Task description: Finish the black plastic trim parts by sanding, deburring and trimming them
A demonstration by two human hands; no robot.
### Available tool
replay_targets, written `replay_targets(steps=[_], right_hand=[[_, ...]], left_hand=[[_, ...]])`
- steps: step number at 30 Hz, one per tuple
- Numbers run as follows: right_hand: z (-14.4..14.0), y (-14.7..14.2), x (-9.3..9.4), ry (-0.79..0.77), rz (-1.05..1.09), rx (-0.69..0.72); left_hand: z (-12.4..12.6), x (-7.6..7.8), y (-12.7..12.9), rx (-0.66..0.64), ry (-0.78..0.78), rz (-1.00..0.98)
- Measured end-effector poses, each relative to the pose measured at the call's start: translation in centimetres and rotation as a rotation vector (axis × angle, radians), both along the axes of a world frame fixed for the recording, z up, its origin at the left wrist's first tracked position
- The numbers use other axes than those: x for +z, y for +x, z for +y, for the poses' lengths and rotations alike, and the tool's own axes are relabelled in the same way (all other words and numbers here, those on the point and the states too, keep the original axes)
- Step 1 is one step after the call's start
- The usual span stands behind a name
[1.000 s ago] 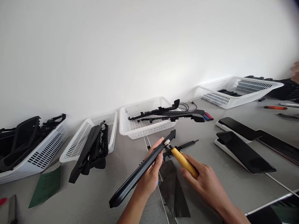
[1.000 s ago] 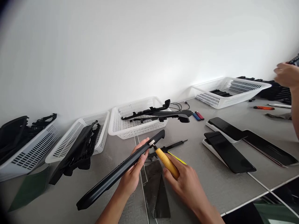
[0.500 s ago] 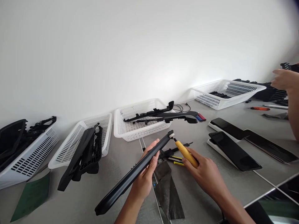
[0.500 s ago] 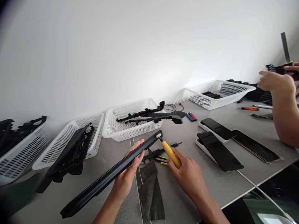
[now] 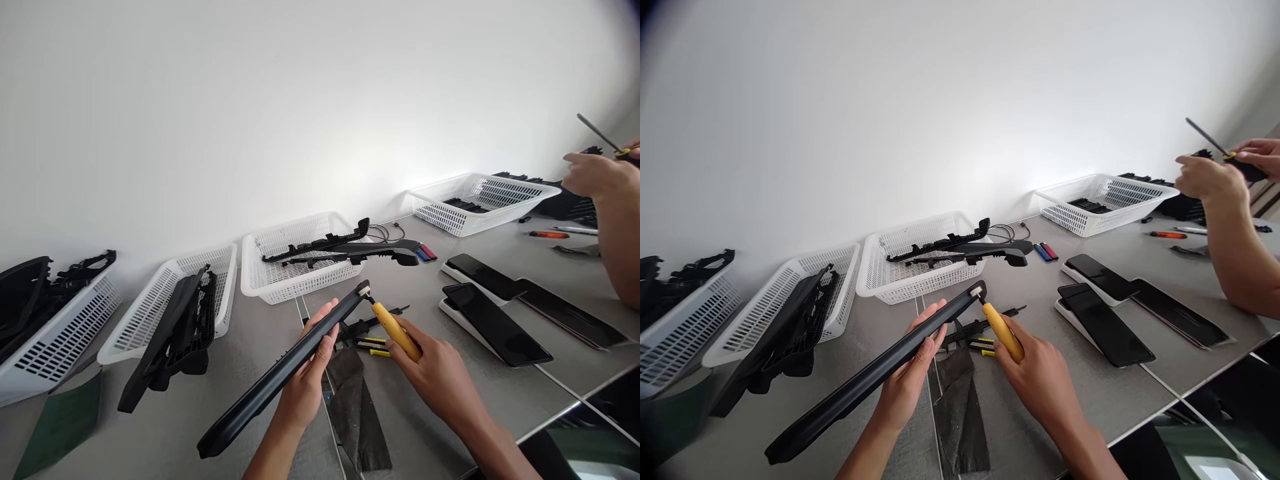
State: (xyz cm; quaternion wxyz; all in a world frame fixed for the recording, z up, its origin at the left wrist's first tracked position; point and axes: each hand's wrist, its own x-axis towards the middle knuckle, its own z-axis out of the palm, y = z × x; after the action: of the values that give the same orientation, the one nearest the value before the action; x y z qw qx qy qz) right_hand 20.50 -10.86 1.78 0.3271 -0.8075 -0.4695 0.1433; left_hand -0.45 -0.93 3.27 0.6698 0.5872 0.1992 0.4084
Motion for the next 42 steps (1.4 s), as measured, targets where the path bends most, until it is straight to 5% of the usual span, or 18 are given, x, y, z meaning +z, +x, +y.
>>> replay_targets(steps=[23,42], right_hand=[[-2.9,-5.1,2.7,0.110,0.093,0.390],[-3.8,-10.7,1.1,0.253,0.357,0.758]], left_hand=[[0.1,0.1,0.1,0.049,0.071,0.109],[-0.5,-0.2,0.8,0.055,0.010,0.103]])
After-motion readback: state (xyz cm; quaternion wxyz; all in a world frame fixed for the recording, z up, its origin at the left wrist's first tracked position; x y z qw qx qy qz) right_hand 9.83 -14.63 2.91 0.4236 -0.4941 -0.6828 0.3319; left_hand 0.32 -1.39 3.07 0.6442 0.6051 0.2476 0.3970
